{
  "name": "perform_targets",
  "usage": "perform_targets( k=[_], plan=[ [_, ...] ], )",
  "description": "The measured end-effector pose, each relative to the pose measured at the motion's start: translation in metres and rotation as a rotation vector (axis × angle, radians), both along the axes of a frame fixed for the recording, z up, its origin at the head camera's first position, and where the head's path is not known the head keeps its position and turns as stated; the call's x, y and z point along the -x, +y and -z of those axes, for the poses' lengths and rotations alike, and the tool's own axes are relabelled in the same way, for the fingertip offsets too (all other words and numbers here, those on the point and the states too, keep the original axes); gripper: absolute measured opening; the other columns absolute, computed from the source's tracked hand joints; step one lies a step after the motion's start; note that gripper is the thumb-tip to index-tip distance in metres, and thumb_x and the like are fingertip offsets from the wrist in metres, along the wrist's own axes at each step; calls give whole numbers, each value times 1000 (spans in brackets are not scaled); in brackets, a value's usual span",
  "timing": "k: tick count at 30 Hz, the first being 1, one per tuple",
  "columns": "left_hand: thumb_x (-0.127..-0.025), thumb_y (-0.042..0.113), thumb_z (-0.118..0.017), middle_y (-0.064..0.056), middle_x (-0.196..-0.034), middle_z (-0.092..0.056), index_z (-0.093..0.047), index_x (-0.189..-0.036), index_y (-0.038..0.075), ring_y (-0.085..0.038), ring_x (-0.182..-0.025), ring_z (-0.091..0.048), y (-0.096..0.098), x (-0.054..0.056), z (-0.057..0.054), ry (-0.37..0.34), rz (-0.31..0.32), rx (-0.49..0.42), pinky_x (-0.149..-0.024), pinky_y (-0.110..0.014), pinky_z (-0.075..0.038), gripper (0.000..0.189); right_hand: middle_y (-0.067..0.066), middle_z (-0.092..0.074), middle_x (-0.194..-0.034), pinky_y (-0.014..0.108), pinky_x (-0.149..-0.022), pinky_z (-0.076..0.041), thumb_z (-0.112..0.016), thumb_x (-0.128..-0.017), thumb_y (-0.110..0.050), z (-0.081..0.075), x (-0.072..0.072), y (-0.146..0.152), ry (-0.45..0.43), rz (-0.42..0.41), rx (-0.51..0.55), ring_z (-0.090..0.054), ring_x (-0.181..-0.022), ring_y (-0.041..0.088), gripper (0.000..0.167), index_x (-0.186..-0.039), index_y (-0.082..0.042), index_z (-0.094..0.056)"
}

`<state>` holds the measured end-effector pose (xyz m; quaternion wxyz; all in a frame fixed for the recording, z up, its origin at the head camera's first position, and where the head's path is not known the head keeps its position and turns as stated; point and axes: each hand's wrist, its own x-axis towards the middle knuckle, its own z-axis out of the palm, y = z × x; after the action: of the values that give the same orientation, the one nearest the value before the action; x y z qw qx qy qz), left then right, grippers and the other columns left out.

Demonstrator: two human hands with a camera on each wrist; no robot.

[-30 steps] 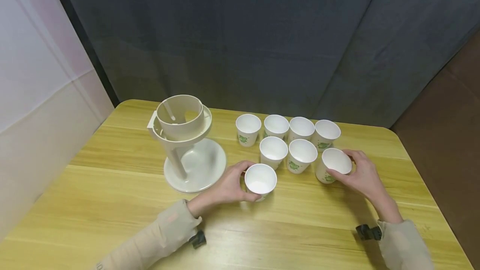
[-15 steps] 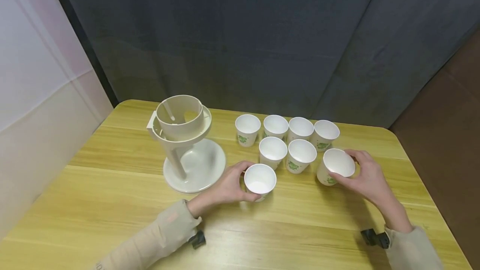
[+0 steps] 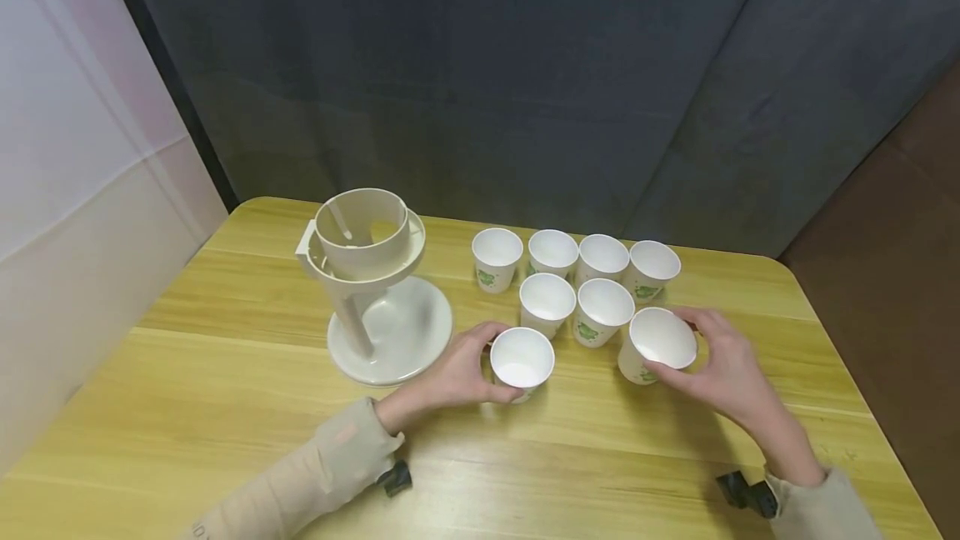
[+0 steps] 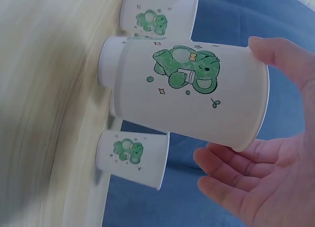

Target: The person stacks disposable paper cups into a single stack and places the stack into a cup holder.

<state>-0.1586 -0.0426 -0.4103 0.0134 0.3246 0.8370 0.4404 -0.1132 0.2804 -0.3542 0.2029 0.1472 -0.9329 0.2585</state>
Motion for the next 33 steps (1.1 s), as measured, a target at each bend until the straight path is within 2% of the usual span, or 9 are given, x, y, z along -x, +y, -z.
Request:
perform_targets(
  k=[18, 24, 33],
  plan=[
    [-61, 20, -85, -7, -108, -62, -55, -117, -1, -19, -94, -58, 0, 0, -1, -1, 11, -10, -82, -29, -50, 67, 10, -61, -99, 43, -73, -46, -89, -53, -17, 3, -4, -19, -3, -87, 8, -57, -90, 24, 61, -104, 0, -60],
    [-61, 20, -86, -8, -108, -61, -55, -118, -1, -20, -95, -58, 0, -1, -1, -6, 11, -9, -82, -29, -50, 68, 7, -61, -99, 42, -73, -48, -89, -53, -21, 3, -5, -28, -16, -109, 0, -58, -90, 21, 63, -105, -1, -60],
    [-61, 20, -86, -9, -108, -61, -55, -117, -2, -20, -94, -59, 0, -1, -1, 0, 6, -5, -82, -29, -51, 67, 8, -60, -100, 44, -71, -51, -88, -55, -19, 2, -4, -42, -25, -163, 20, -59, -89, 22, 64, -109, 0, -60]
  ],
)
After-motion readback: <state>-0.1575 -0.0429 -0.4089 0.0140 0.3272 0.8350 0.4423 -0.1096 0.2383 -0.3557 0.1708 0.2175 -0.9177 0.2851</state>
